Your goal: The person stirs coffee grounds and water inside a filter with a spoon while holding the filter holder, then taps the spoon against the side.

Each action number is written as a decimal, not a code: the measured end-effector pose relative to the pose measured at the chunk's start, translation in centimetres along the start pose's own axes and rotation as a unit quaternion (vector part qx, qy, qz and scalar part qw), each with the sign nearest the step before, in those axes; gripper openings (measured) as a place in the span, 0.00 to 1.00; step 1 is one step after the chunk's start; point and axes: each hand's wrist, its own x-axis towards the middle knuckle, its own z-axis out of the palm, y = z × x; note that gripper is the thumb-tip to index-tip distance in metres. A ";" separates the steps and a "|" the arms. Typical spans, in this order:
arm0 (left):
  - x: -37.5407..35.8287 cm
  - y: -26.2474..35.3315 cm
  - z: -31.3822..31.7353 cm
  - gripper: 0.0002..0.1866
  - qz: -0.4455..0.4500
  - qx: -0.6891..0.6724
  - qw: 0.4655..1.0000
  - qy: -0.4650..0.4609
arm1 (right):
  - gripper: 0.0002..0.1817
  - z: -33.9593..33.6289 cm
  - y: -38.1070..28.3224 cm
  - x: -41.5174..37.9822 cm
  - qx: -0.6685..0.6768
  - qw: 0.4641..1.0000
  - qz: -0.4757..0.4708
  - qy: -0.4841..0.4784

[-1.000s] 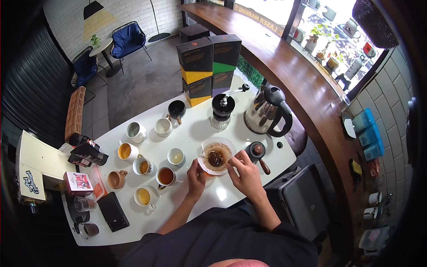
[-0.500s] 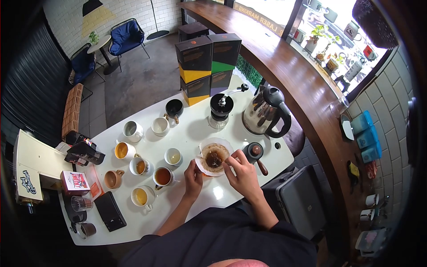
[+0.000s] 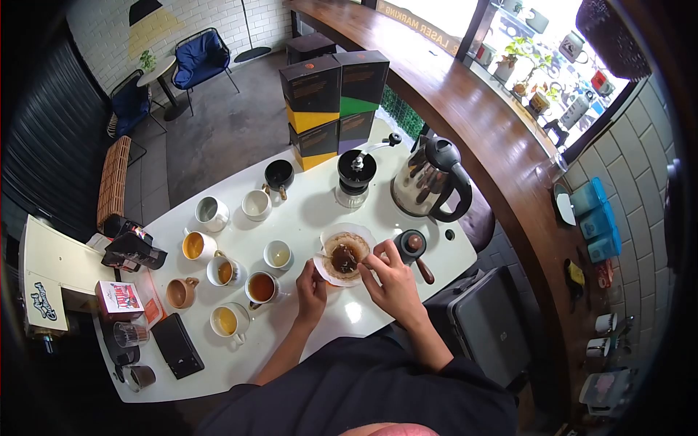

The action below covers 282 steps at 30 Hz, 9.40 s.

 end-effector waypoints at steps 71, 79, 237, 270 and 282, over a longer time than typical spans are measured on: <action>0.7 1.4 0.0 0.06 0.024 0.056 0.998 -0.002 | 0.05 0.4 1.0 0.1 0.049 0.998 -0.013 0.022; 0.6 1.3 0.0 0.09 0.006 0.056 0.998 -0.002 | 0.06 0.1 0.7 -0.2 0.050 0.998 -0.021 0.028; 0.6 0.6 0.5 0.04 0.027 0.010 1.000 0.011 | 0.06 0.0 1.1 -1.0 0.085 0.996 0.016 0.024; 0.6 1.2 0.5 0.04 0.027 0.028 0.999 0.017 | 0.05 -0.5 0.2 -1.0 0.062 0.998 0.004 0.010; 0.5 1.0 0.3 0.03 0.048 0.030 0.998 0.021 | 0.07 -0.5 0.3 -1.5 0.059 0.998 0.022 0.005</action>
